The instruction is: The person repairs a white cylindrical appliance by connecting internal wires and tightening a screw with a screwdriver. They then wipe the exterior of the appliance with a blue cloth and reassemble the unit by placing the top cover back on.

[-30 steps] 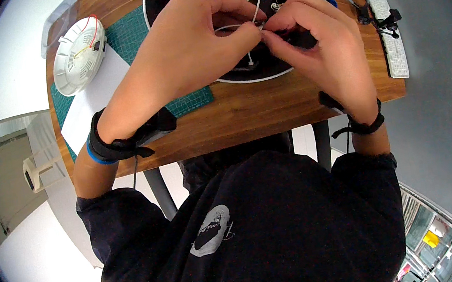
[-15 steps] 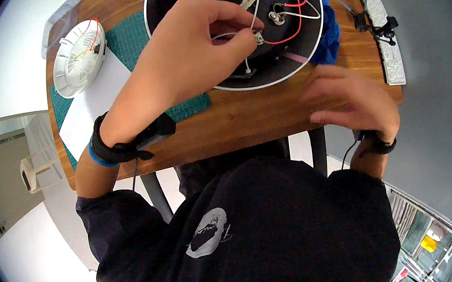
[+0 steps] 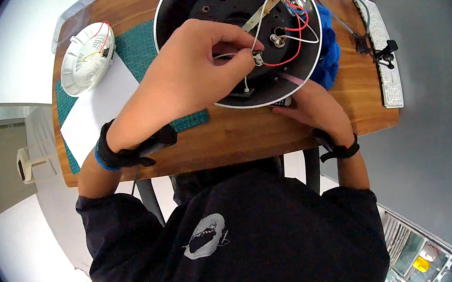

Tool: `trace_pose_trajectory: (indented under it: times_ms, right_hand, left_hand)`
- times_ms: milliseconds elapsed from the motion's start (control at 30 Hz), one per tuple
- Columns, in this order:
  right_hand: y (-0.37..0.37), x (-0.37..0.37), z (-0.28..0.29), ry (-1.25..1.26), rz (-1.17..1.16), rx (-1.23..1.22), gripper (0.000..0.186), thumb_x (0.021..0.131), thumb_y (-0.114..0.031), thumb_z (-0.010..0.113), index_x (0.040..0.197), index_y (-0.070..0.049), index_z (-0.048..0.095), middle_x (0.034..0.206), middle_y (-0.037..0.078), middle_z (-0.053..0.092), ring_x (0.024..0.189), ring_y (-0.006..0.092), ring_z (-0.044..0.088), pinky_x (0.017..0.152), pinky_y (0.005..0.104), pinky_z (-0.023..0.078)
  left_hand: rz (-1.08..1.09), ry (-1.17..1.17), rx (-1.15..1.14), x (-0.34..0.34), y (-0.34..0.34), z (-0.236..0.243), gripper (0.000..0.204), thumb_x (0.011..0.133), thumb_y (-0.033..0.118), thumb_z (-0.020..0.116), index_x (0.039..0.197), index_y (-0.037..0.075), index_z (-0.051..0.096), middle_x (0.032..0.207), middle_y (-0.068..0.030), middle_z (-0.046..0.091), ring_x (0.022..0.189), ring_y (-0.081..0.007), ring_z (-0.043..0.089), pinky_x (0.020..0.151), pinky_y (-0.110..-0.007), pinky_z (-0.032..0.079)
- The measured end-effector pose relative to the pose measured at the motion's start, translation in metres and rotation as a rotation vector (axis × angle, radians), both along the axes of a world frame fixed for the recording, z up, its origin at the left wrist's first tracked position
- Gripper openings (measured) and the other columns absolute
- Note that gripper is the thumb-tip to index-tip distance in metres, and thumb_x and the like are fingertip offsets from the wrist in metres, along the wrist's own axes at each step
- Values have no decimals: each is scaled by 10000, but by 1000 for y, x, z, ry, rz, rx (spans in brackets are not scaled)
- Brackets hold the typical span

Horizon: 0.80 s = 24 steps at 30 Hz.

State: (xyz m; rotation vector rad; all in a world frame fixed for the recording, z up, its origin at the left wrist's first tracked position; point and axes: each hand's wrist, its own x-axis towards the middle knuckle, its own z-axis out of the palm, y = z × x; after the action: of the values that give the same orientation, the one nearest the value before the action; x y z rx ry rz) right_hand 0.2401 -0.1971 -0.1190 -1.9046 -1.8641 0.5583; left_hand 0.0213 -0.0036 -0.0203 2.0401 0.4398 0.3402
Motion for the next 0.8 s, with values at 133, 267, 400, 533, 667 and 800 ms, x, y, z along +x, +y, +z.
trace_pose_trajectory:
  times_ms: [133,267,400,533,667,800]
  right_hand:
    - [-7,13,28,204,66,-17,574,813,-148,882,1348,-65,692,1249,184,709,1115,405,708,975,467,571]
    - [-41,52,42,169,116,145,430,758,-233,917,1108,-39,760,1060,115,702,901,300,685,783,412,533]
    - [-79,77,43,528,-72,518,516,772,-452,926,1010,-45,715,970,99,590,800,204,609,720,375,487]
    - [-80,55,89,883,-361,674,855,899,-839,656,1159,-28,580,1062,208,604,642,138,616,528,261,526]
    - [-47,26,123,838,-519,814,946,942,-812,615,1427,-8,492,1154,240,669,649,155,642,500,251,540]
    - [-11,5,148,588,-326,730,950,994,-640,699,1605,14,381,1237,241,682,715,149,671,564,244,550]
  left_hand:
    - [30,-3,-89,-1,-2,0,233,1041,59,669,1215,-28,798,976,-46,795,927,-52,679,822,-243,566]
    - [10,24,-74,0,0,3,235,1041,53,664,1217,-35,793,983,-47,795,943,-50,679,837,-243,572]
    - [4,1,-78,-4,-3,4,236,1022,36,691,1226,-33,787,1026,-53,791,971,-56,692,871,-238,587]
    - [-18,0,-105,-3,-1,1,260,988,25,742,1240,-26,779,1118,-69,789,1022,-83,722,929,-247,610]
    - [-29,-1,-126,-3,-2,0,299,969,25,775,1262,-36,758,1172,-83,790,1077,-125,746,981,-286,626]
    - [-19,7,-100,-3,-3,0,321,958,14,790,1269,-49,742,1193,-92,788,1097,-155,758,1002,-313,631]
